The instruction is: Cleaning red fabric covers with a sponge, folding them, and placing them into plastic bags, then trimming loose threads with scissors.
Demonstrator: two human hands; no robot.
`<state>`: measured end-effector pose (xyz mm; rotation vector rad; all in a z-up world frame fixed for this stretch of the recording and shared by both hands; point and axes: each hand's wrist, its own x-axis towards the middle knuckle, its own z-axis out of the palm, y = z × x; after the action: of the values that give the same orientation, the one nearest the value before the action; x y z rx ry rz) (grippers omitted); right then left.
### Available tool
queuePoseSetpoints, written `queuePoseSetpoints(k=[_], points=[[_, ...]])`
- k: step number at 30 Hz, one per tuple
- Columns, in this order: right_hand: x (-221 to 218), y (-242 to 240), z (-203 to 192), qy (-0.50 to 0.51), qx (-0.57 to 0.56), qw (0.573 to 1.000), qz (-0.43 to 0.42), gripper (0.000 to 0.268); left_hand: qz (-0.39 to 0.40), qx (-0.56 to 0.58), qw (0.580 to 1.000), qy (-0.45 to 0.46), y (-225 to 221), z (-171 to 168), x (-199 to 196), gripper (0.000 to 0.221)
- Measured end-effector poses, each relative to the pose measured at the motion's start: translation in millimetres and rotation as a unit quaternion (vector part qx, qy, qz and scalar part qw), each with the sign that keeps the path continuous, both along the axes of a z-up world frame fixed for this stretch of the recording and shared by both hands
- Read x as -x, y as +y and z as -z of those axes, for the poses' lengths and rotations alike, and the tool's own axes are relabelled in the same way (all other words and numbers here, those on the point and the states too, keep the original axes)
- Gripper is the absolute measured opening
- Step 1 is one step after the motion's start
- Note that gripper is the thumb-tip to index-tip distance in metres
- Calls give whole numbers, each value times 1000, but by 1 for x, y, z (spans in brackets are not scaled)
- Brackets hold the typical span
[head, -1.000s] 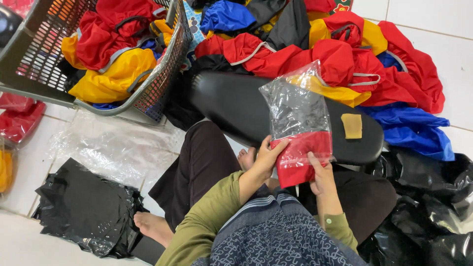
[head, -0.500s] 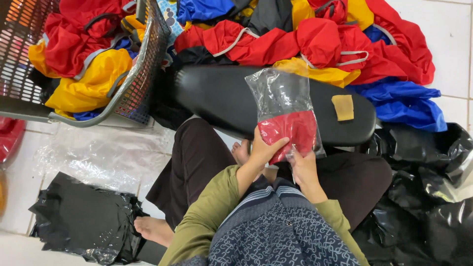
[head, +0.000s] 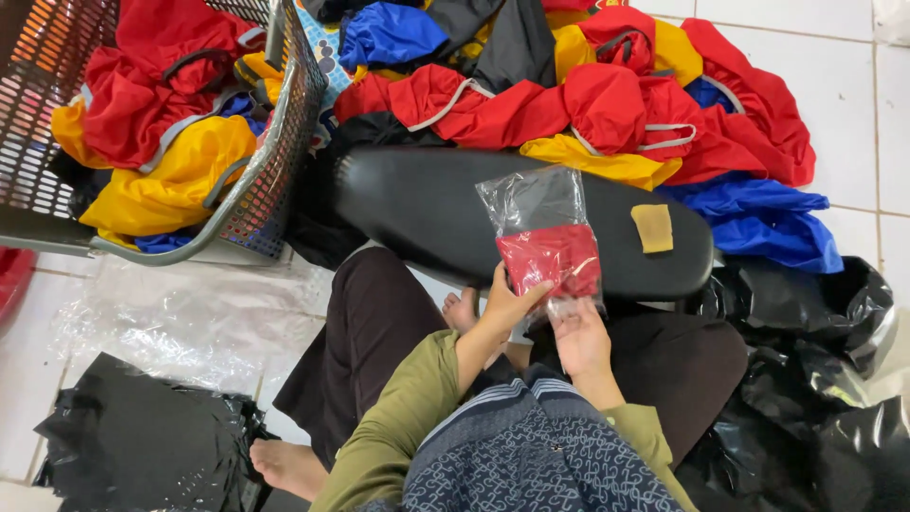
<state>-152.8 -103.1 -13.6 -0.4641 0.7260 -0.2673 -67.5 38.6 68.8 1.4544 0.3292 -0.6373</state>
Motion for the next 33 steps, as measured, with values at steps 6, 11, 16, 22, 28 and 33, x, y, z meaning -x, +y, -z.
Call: queuePoseSetpoints(k=[6, 11, 16, 22, 28, 33], points=[[-37, -12, 21, -195, -74, 970, -125, 34, 70, 34, 996, -52, 15, 10, -7, 109], [-69, -30, 14, -212, -137, 951, -179, 38, 80, 27, 995, -61, 12, 27, -14, 76], [-97, -27, 44, -151, -134, 969, -142, 25, 131, 22, 989, -66, 13, 45, -17, 56], [-127, -8, -21, -161, -161, 959, -171, 36, 178, -18, 981, -73, 21, 31, -19, 55], [-136, 1, -98, -137, -112, 970, -168, 64, 275, -15, 956, -102, 26, 45, -17, 73], [-135, -32, -147, -210, 74, 932, -285, 99, 252, -55, 941, -217, 47, 47, -40, 61]])
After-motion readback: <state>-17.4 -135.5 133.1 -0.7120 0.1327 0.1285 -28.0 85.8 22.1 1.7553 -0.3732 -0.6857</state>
